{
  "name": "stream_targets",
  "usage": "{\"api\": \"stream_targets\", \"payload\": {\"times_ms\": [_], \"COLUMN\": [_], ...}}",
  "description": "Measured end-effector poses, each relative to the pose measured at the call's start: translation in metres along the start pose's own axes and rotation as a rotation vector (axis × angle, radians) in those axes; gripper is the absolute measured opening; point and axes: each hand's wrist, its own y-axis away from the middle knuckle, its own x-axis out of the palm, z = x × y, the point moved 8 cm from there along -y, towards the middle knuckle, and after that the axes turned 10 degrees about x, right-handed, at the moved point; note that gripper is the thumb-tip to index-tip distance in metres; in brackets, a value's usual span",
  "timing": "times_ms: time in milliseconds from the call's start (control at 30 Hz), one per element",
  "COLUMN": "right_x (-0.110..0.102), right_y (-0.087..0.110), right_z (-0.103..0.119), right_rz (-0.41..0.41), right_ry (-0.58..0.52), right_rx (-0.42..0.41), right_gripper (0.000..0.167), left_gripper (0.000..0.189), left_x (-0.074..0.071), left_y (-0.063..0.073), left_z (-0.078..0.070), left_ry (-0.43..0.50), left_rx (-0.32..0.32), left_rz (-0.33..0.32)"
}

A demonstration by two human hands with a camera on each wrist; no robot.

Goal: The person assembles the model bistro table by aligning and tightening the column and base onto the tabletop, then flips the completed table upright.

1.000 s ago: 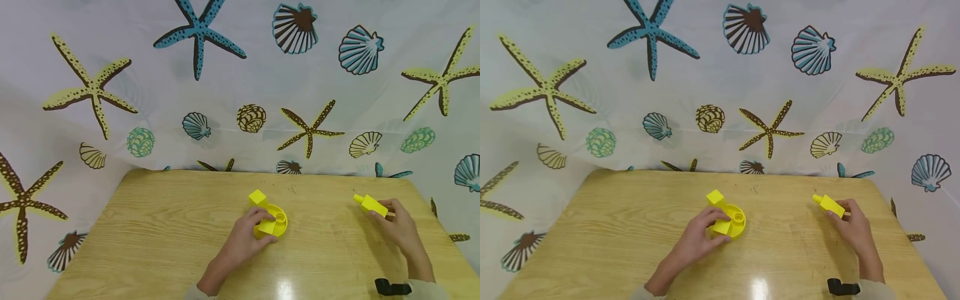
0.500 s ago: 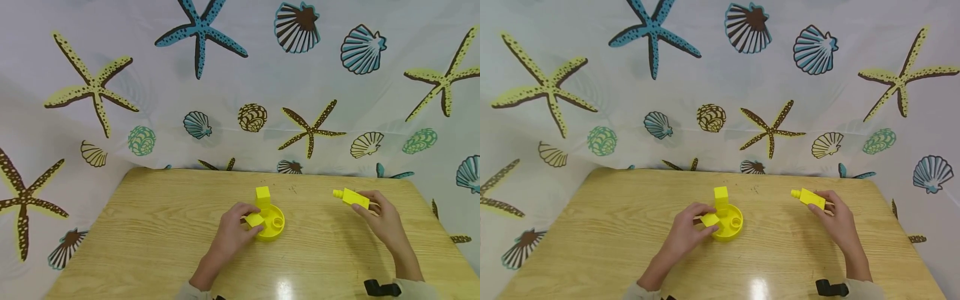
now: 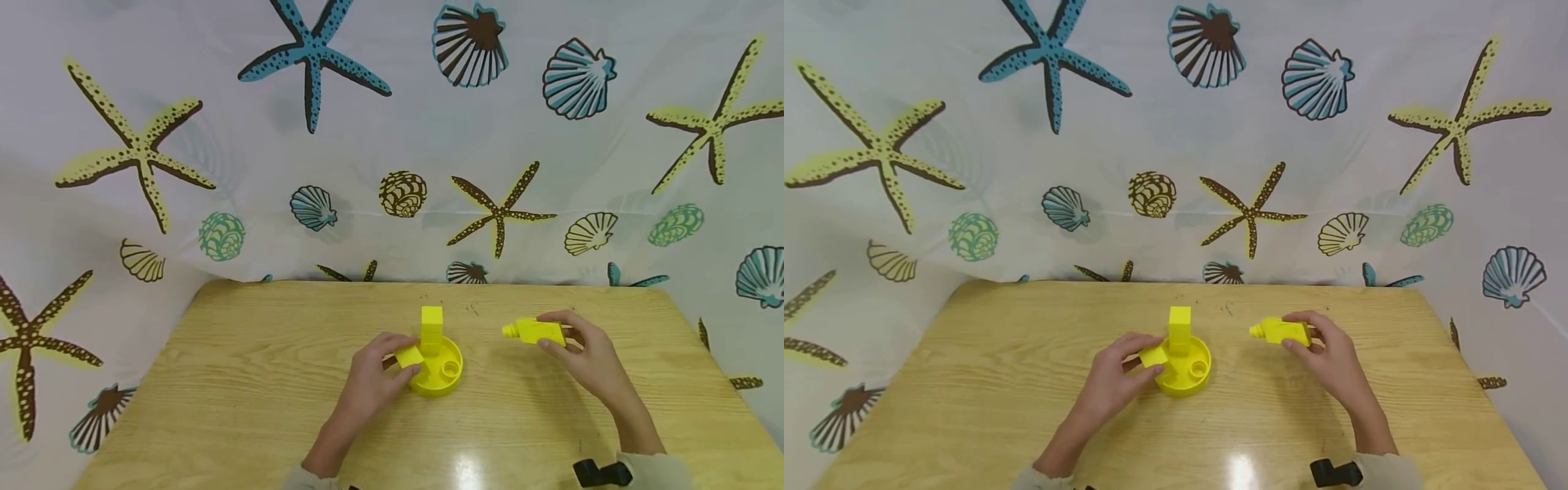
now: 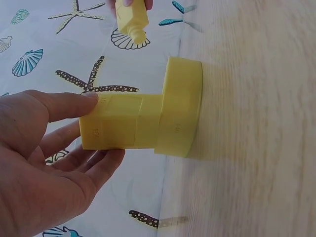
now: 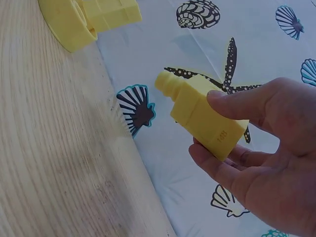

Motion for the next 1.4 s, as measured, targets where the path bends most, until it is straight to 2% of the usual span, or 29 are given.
{"api": "stream_targets", "payload": {"times_ms": [167, 367, 667, 933, 1233, 1400], "right_x": [0.014, 0.033, 0.056, 0.07, 0.085, 0.092], "right_y": [0.001, 0.001, 0.002, 0.001, 0.003, 0.005], "right_z": [0.009, 0.021, 0.029, 0.032, 0.039, 0.041], "right_rz": [0.029, 0.049, 0.019, 0.026, 0.064, 0.077], "right_ry": [-0.102, -0.147, -0.205, -0.215, -0.224, -0.219], "right_rx": [-0.018, -0.059, -0.091, -0.096, -0.153, -0.172], "right_gripper": [0.036, 0.032, 0.044, 0.044, 0.044, 0.047], "left_gripper": [0.038, 0.037, 0.037, 0.037, 0.037, 0.037], "left_x": [0.002, 0.002, 0.002, 0.002, 0.002, 0.002], "left_y": [0.001, 0.002, 0.003, 0.002, 0.0, 0.001], "left_z": [0.001, 0.001, 0.004, 0.006, 0.006, 0.007], "left_ry": [0.009, 0.022, 0.045, 0.07, 0.072, 0.072], "left_rx": [-0.001, 0.015, 0.01, 0.009, -0.021, -0.011], "left_rz": [0.005, -0.003, -0.014, -0.03, -0.02, -0.022]}}
